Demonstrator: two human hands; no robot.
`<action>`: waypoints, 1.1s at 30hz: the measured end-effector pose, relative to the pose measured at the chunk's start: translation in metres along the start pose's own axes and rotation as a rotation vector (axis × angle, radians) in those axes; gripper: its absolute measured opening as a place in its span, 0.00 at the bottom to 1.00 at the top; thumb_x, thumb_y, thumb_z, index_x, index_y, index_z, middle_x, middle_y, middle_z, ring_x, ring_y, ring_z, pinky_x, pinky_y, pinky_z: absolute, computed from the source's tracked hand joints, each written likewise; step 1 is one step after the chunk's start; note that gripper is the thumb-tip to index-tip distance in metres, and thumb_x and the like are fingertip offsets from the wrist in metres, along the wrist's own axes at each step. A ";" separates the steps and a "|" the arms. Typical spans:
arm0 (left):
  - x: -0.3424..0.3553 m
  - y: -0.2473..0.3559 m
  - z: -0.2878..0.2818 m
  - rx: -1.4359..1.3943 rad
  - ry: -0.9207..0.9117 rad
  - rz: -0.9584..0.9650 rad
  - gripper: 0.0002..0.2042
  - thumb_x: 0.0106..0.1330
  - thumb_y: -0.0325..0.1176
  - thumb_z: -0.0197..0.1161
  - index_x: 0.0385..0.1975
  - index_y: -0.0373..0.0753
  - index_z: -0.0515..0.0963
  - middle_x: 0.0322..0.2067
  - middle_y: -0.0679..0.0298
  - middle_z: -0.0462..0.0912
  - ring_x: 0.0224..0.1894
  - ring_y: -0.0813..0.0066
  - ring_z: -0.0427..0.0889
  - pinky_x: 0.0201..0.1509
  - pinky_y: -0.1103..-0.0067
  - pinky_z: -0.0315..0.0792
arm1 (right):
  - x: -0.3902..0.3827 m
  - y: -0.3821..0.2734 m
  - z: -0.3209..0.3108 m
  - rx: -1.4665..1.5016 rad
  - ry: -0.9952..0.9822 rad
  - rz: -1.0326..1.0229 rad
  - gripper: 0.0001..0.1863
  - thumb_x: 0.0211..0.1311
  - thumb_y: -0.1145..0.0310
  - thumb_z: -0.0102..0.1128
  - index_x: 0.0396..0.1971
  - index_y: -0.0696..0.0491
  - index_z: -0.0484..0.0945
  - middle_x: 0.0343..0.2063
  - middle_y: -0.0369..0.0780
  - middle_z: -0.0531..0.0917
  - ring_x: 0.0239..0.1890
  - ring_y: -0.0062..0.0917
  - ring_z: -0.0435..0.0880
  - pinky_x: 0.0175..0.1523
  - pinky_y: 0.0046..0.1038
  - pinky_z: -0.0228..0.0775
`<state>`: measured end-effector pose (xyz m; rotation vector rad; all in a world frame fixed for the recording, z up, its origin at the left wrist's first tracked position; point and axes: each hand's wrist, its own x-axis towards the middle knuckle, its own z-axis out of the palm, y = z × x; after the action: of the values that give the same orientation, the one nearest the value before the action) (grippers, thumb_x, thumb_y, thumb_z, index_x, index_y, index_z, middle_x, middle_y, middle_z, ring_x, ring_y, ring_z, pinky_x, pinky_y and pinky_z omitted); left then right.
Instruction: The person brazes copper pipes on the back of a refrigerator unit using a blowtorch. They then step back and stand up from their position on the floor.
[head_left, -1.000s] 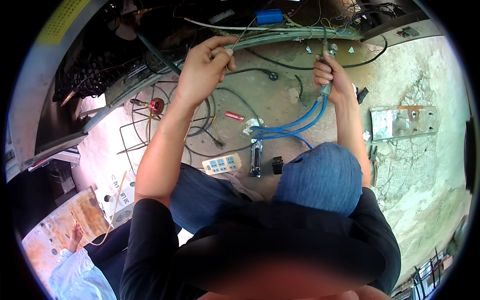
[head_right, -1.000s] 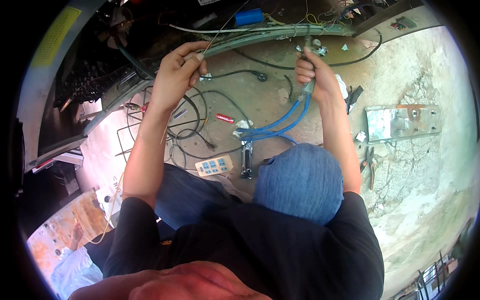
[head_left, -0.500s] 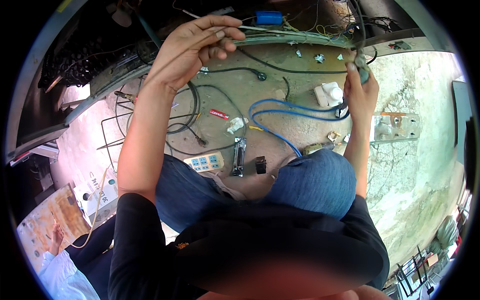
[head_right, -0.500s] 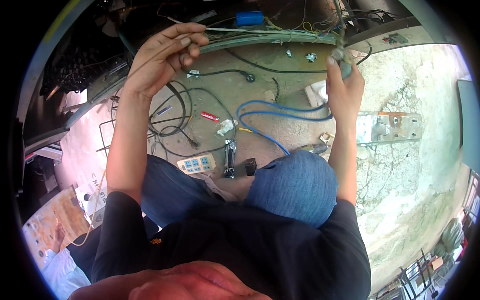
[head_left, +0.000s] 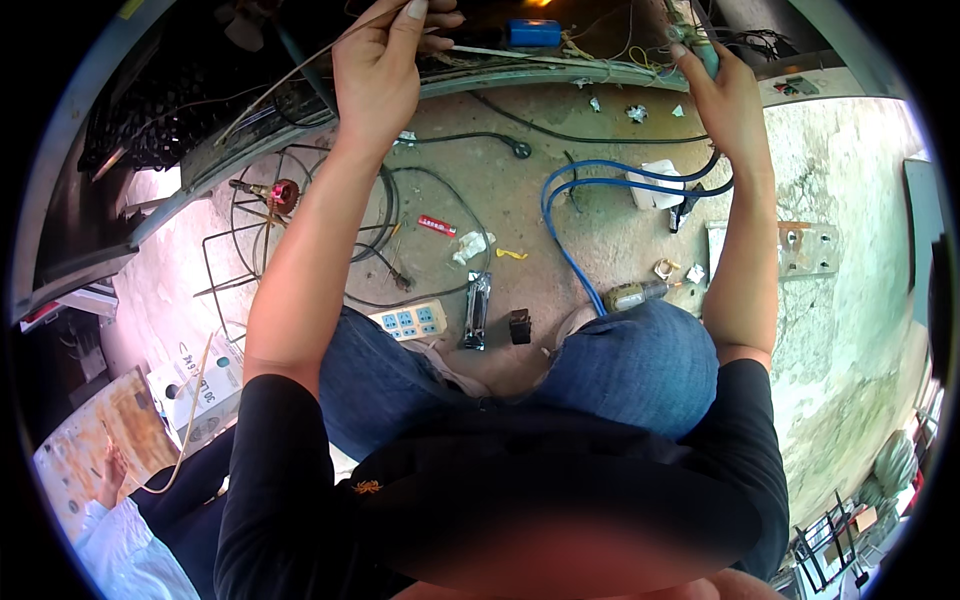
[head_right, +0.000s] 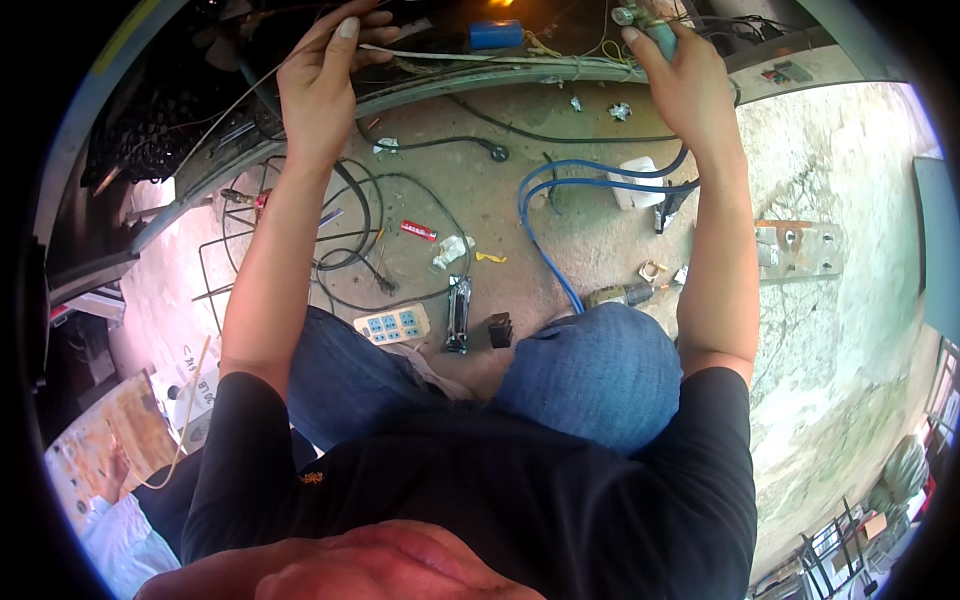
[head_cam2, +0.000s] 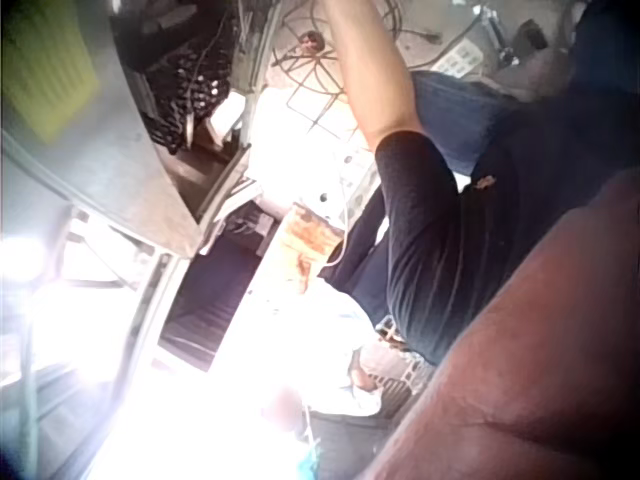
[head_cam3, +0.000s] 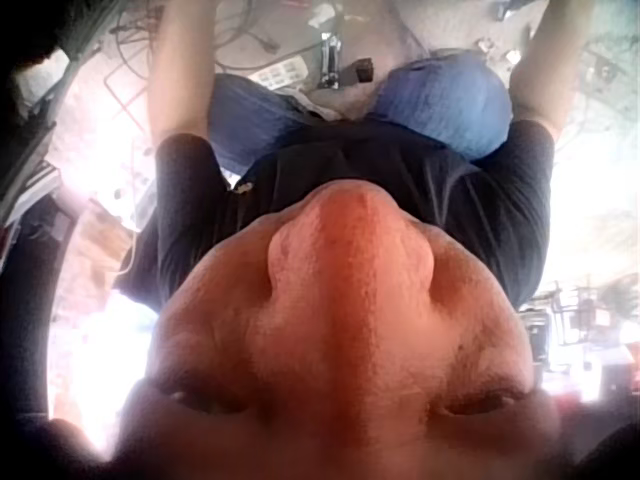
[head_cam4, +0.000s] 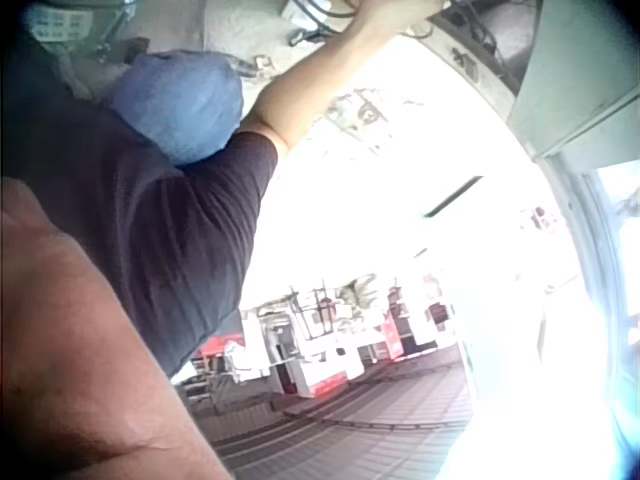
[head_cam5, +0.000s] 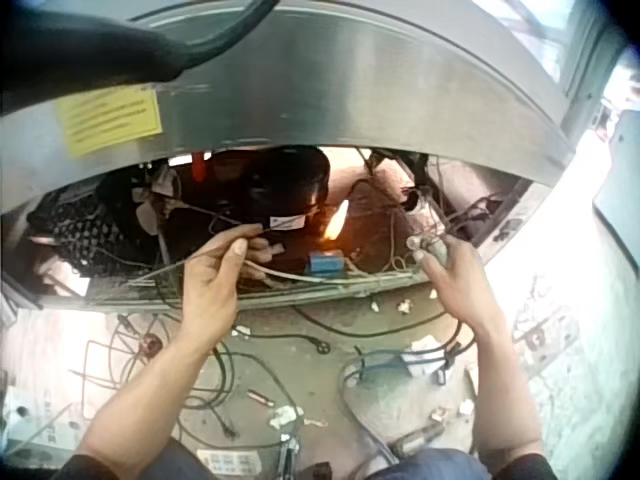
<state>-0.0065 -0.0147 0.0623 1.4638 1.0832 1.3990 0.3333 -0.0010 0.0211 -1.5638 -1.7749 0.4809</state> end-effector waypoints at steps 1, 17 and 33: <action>0.003 -0.003 0.003 -0.011 0.007 0.001 0.16 0.80 0.34 0.53 0.56 0.29 0.77 0.43 0.58 0.85 0.42 0.74 0.86 0.41 0.81 0.82 | 0.003 -0.004 -0.005 -0.021 0.004 -0.026 0.26 0.69 0.50 0.62 0.42 0.65 0.81 0.23 0.46 0.81 0.28 0.32 0.78 0.37 0.35 0.71; 0.011 -0.020 0.015 0.019 -0.019 -0.004 0.15 0.80 0.34 0.52 0.57 0.30 0.77 0.45 0.58 0.85 0.40 0.77 0.85 0.35 0.83 0.82 | 0.019 -0.050 -0.018 -0.178 -0.043 0.050 0.19 0.64 0.60 0.62 0.40 0.63 0.82 0.30 0.56 0.84 0.40 0.48 0.87 0.46 0.43 0.75; 0.011 -0.021 0.017 0.074 -0.016 0.000 0.16 0.80 0.35 0.52 0.56 0.30 0.78 0.44 0.58 0.86 0.41 0.76 0.86 0.35 0.82 0.81 | 0.014 -0.040 -0.011 -0.065 -0.050 0.120 0.23 0.64 0.61 0.62 0.54 0.61 0.78 0.42 0.58 0.85 0.49 0.49 0.85 0.55 0.41 0.74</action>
<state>0.0100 0.0018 0.0445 1.5251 1.1359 1.3579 0.3127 0.0028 0.0602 -1.7241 -1.7563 0.5282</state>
